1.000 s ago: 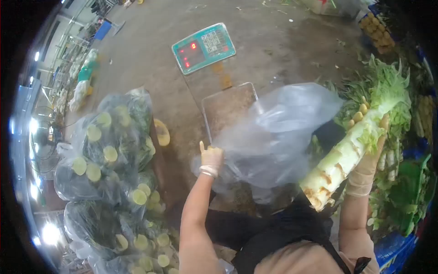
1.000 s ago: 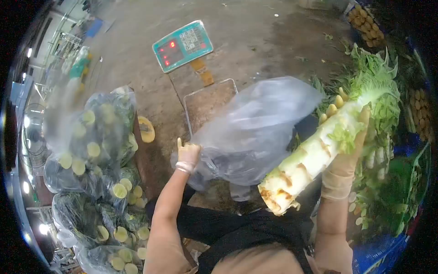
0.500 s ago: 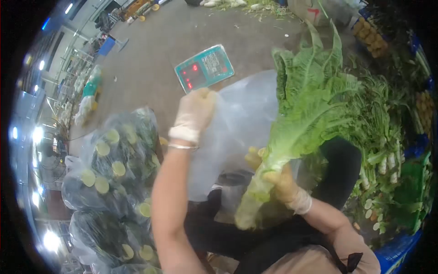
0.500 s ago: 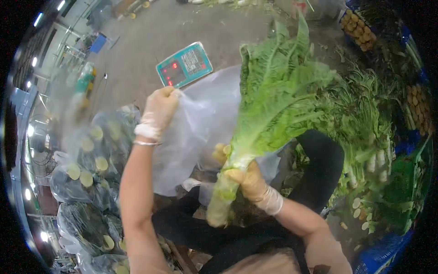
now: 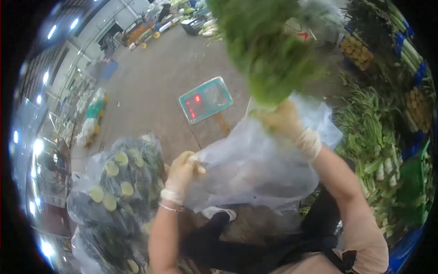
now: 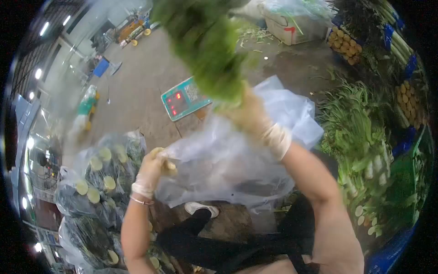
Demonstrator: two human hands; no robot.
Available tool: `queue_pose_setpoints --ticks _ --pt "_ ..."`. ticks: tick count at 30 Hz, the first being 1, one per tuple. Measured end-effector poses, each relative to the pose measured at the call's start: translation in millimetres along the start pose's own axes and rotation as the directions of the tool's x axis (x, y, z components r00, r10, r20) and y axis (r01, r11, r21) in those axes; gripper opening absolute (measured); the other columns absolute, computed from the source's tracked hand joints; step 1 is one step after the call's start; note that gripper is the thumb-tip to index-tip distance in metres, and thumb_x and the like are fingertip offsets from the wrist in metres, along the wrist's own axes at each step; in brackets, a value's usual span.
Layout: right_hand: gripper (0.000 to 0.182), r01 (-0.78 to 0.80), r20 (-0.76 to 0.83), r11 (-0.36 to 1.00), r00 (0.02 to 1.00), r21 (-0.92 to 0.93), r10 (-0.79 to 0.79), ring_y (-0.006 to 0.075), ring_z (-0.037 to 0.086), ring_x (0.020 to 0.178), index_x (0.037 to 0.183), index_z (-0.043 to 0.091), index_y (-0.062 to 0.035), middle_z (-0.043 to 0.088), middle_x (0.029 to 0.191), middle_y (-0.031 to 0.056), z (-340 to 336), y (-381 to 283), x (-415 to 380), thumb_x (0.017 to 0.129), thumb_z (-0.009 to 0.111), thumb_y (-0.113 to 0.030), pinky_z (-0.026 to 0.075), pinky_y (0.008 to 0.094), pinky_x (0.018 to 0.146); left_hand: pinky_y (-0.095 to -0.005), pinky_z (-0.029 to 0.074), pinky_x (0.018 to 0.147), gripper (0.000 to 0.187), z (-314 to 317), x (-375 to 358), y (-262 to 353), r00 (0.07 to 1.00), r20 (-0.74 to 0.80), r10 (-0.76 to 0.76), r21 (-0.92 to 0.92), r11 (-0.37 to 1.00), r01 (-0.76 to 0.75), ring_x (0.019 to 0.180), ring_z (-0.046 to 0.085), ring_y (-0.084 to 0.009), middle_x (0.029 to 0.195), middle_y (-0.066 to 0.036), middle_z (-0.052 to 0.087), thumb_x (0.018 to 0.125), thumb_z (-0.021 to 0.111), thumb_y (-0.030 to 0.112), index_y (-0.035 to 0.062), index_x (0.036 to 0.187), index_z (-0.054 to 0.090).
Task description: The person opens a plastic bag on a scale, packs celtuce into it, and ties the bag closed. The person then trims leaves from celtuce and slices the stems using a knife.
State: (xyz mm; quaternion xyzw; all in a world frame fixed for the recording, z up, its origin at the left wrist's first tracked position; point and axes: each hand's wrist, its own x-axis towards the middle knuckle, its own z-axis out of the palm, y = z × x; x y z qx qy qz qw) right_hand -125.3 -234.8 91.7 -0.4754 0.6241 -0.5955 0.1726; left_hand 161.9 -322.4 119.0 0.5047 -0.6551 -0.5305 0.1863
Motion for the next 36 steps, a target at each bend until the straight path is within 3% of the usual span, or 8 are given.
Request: queue_pose_setpoints --ticks 9,12,16,19,24,26,31,36 --pt "0.060 0.129 0.170 0.986 0.975 0.104 -0.146 0.0344 0.056 0.104 0.122 0.044 0.0000 0.054 0.114 0.0237 31.9 65.4 -67.4 0.070 0.073 -0.011 0.047 0.0388 0.088 -0.0303 0.048 0.076 0.032 -101.6 88.5 -128.1 0.844 -0.081 0.530 0.738 0.601 -0.307 0.085 0.055 -0.0175 0.100 -0.005 0.059 0.090 0.050 0.023 0.0004 0.111 0.058" --pt "0.056 -0.169 0.118 0.984 0.980 0.048 0.162 0.0306 0.062 0.094 0.121 0.046 -0.0003 0.061 0.106 0.0213 -4.1 48.6 -44.1 0.075 0.074 -0.015 0.051 0.0381 0.079 -0.0459 0.048 0.061 0.022 -113.3 56.1 -82.6 0.831 -0.453 -0.323 0.001 0.932 0.363 0.067 0.060 -0.0421 0.062 -0.020 0.059 0.077 0.059 0.021 0.0011 0.068 0.062" --pt "0.034 -0.098 0.179 0.992 0.980 0.078 0.082 0.0172 0.060 0.085 0.109 0.058 -0.0012 0.063 0.095 0.0086 -13.0 18.6 -33.5 0.078 0.070 -0.009 0.050 0.0305 0.074 -0.0449 0.048 0.060 0.017 -105.3 61.6 -97.2 0.878 -0.338 -0.339 -0.070 0.939 0.336 0.070 0.064 -0.0340 0.075 -0.019 0.064 0.078 0.059 0.018 0.0020 0.074 0.063" --pt "0.041 0.227 0.404 0.967 0.900 -0.113 -0.164 0.0221 0.058 0.091 0.112 0.055 -0.0030 0.063 0.096 0.0108 3.7 2.7 -60.1 0.077 0.071 -0.017 0.047 0.0355 0.080 -0.0417 0.049 0.060 0.023 -84.1 85.5 -125.3 0.969 -0.229 0.095 0.452 0.892 0.019 0.069 0.065 -0.0286 0.074 -0.014 0.065 0.086 0.053 0.020 0.0030 0.077 0.065" --pt "0.057 0.027 0.749 0.992 0.653 0.127 -0.114 0.0338 0.056 0.097 0.124 0.049 -0.0053 0.061 0.103 0.0161 74.6 50.3 -105.0 0.078 0.064 -0.036 0.045 0.0425 0.088 -0.0320 0.048 0.067 0.027 -64.3 -1.6 -65.9 0.964 -0.264 0.039 -0.457 0.875 -0.161 0.080 0.057 -0.0171 0.088 0.000 0.061 0.090 0.053 0.028 0.0037 0.099 0.062" --pt "0.060 0.310 0.824 0.923 0.567 -0.228 0.013 0.0335 0.055 0.104 0.129 0.047 -0.0053 0.058 0.115 0.0143 99.2 114.0 -126.3 0.081 0.057 -0.039 0.044 0.0405 0.090 -0.0276 0.045 0.069 0.021 -56.4 -58.6 27.5 0.927 -0.376 -0.004 -0.211 0.974 -0.082 0.079 0.054 -0.0147 0.089 0.001 0.058 0.089 0.054 0.023 0.0040 0.097 0.060" --pt "0.059 0.073 0.771 0.974 0.625 -0.215 0.123 0.0333 0.055 0.105 0.129 0.047 -0.0054 0.057 0.117 0.0139 96.1 107.5 -104.8 0.082 0.057 -0.038 0.044 0.0403 0.091 -0.0303 0.043 0.079 0.015 -99.3 -155.7 -20.5 0.736 -0.613 0.287 0.394 0.919 -0.031 0.087 0.053 -0.0148 0.096 -0.005 0.058 0.081 0.059 0.012 0.0011 0.093 0.061" --pt "0.058 -0.089 0.744 0.994 0.660 -0.060 0.104 0.0332 0.055 0.106 0.130 0.047 -0.0054 0.057 0.118 0.0134 59.8 46.8 -102.0 0.082 0.057 -0.037 0.044 0.0401 0.091 -0.0317 0.044 0.085 0.036 -83.0 -192.1 -102.6 0.840 -0.226 0.493 0.944 0.323 0.064 0.095 0.056 -0.0212 0.106 -0.013 0.060 0.072 0.068 0.013 -0.0001 0.105 0.061"
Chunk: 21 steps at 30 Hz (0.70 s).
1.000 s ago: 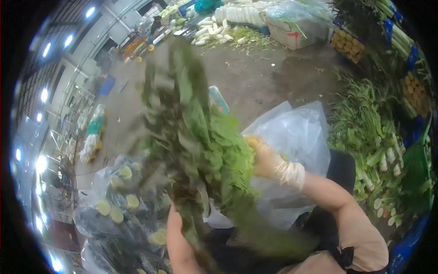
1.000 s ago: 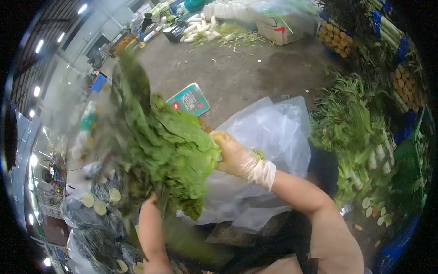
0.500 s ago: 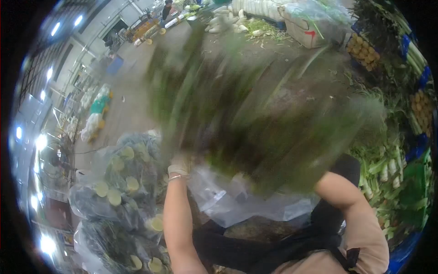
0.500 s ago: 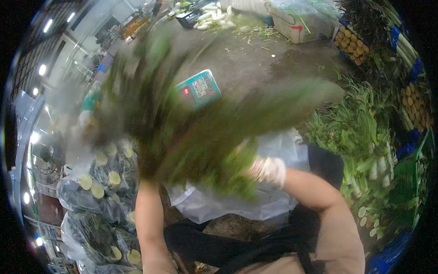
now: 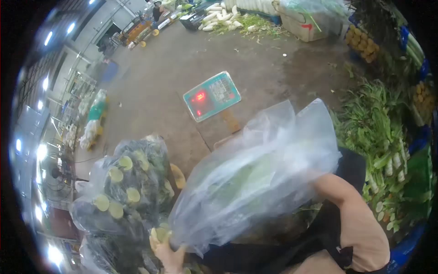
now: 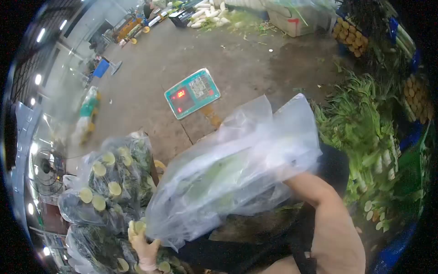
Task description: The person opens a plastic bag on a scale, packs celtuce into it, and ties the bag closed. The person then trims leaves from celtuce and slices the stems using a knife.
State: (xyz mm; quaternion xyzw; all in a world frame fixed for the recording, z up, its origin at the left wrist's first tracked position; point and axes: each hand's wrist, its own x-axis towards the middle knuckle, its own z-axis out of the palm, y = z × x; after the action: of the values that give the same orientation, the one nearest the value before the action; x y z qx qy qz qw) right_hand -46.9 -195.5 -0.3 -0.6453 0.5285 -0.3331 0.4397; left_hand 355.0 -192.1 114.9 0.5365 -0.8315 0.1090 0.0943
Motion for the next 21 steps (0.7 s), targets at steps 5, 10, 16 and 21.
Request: queue_pose_setpoints --ticks 5,10,16,21 --pt "0.057 -0.149 -0.211 0.976 0.961 0.158 0.181 0.0330 0.055 0.107 0.130 0.047 -0.0055 0.056 0.120 0.0130 -32.3 18.6 -0.6 0.082 0.057 -0.036 0.043 0.0399 0.092 -0.0305 0.045 0.071 0.016 27.6 -38.1 -12.2 0.768 0.362 -0.528 -0.741 0.337 0.580 0.076 0.053 -0.0150 0.082 -0.005 0.057 0.082 0.063 0.014 0.0026 0.089 0.054" --pt "0.057 -0.595 -0.441 0.803 0.729 -0.030 0.524 0.0328 0.054 0.108 0.130 0.046 -0.0056 0.055 0.122 0.0126 -44.2 132.6 -0.5 0.083 0.057 -0.035 0.043 0.0397 0.092 -0.0263 0.042 0.064 0.014 -5.5 -71.5 -49.0 0.709 0.375 -0.597 -0.576 0.449 0.683 0.073 0.050 -0.0126 0.083 -0.003 0.052 0.085 0.057 0.015 0.0050 0.089 0.048" --pt "0.056 -0.779 -0.292 0.533 0.622 -0.330 0.727 0.0326 0.054 0.109 0.131 0.046 -0.0057 0.054 0.124 0.0121 15.6 209.6 -29.4 0.083 0.057 -0.033 0.043 0.0395 0.093 -0.0290 0.040 0.080 0.025 -13.1 -45.4 -55.9 0.662 0.313 -0.681 -0.652 0.353 0.671 0.094 0.049 -0.0169 0.106 -0.009 0.049 0.091 0.049 0.017 0.0017 0.110 0.044" --pt "0.055 -0.672 -0.150 0.589 0.706 -0.450 0.692 0.0325 0.054 0.110 0.131 0.046 -0.0057 0.054 0.125 0.0117 36.3 194.5 0.2 0.084 0.056 -0.032 0.043 0.0393 0.093 -0.0312 0.038 0.094 0.037 -0.8 20.5 -56.3 0.730 0.237 -0.642 -0.777 0.326 0.539 0.111 0.048 -0.0205 0.126 -0.013 0.046 0.096 0.042 0.020 -0.0010 0.127 0.040"
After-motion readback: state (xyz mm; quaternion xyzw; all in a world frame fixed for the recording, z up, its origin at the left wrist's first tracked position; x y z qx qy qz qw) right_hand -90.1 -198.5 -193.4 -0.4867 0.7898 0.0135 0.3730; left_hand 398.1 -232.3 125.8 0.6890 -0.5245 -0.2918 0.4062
